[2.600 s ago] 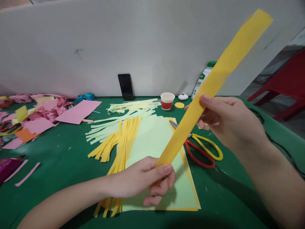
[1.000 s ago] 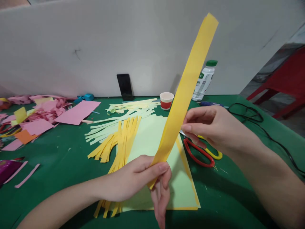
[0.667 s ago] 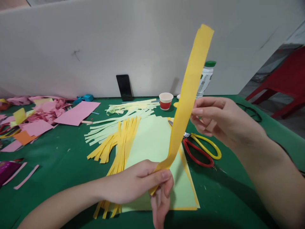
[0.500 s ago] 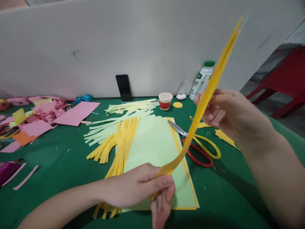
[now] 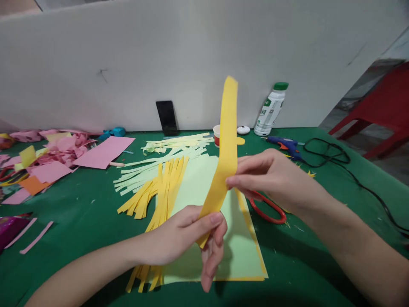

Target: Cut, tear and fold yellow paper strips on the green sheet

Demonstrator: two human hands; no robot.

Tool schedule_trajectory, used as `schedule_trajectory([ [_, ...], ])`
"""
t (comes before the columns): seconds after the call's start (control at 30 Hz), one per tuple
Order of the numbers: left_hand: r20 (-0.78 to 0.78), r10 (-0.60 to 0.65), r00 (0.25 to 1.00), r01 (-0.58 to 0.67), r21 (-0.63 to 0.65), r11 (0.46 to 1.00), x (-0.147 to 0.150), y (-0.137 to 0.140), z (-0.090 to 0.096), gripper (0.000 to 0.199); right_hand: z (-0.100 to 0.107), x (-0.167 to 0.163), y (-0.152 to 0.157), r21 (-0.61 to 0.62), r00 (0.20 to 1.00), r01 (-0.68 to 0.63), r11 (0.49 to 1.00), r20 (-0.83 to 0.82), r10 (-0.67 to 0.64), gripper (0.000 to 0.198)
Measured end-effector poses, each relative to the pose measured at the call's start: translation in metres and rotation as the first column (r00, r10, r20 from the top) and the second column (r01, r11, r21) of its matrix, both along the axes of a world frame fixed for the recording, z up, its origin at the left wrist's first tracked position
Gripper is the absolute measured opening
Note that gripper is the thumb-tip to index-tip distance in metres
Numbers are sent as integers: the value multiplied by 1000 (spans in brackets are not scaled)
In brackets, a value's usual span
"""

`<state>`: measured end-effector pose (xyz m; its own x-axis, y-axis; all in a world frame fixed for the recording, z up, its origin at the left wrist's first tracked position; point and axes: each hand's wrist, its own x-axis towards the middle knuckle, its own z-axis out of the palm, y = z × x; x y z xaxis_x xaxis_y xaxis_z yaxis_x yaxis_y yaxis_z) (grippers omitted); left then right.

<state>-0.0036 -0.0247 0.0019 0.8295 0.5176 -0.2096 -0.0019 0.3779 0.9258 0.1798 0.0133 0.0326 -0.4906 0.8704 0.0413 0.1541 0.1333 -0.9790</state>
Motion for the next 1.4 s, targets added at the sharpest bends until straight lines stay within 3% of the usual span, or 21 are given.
schedule_trajectory([
  [0.2, -7, -49, 999, 49, 10, 999, 3, -1, -6, 34, 3, 14, 14, -147, 944, 167, 975, -260, -202, 17],
  [0.3, 9, -82, 997, 83, -14, 996, 4, 0, -9, 34, 8, 20, 18, -169, 903, 240, 956, -322, -284, 29],
  [0.43, 17, -135, 991, 136, -75, 988, 5, 0, -8, 36, 17, 29, 20, -198, 826, 365, 910, -382, -414, 24],
  [0.8, -106, -159, 982, 163, 29, 986, 4, -1, -14, 38, 27, 67, 39, -240, 597, 585, 775, -519, -612, 21],
  [0.87, -98, -138, 986, 142, 30, 989, 5, -1, -11, 37, 25, 64, 40, -237, 629, 565, 791, -497, -598, 26],
  [0.97, -85, -38, 996, 42, 47, 998, 6, -1, -9, 36, 19, 47, 33, -185, 800, 443, 877, -360, -480, 25],
  [1.03, -51, 24, 998, -22, 50, 998, 6, 0, -10, 35, 14, 30, 23, -65, 963, 240, 969, -113, -246, 16],
  [1.07, -29, 53, 998, -52, 47, 998, 6, 0, -12, 34, 11, 22, 18, -28, 991, 133, 991, -9, -133, 14],
  [1.13, 7, 104, 995, -104, 42, 994, 6, 0, -15, 34, 6, 8, 7, -28, 994, -32, 999, 106, 35, 13],
  [1.2, 21, 152, 988, -153, 45, 987, 6, -1, -16, 33, 2, -3, 0, -45, 989, -88, 995, 112, 93, 17],
  [1.3, 0, 207, 978, -206, 94, 974, 7, -3, -12, 33, -4, -12, -5, -30, 996, -53, 998, 68, 55, 25],
  [1.4, -120, 230, 966, -201, 212, 956, 7, -3, -3, 37, -8, -15, -5, 27, 1000, -1, 1000, 31, 0, 34],
])
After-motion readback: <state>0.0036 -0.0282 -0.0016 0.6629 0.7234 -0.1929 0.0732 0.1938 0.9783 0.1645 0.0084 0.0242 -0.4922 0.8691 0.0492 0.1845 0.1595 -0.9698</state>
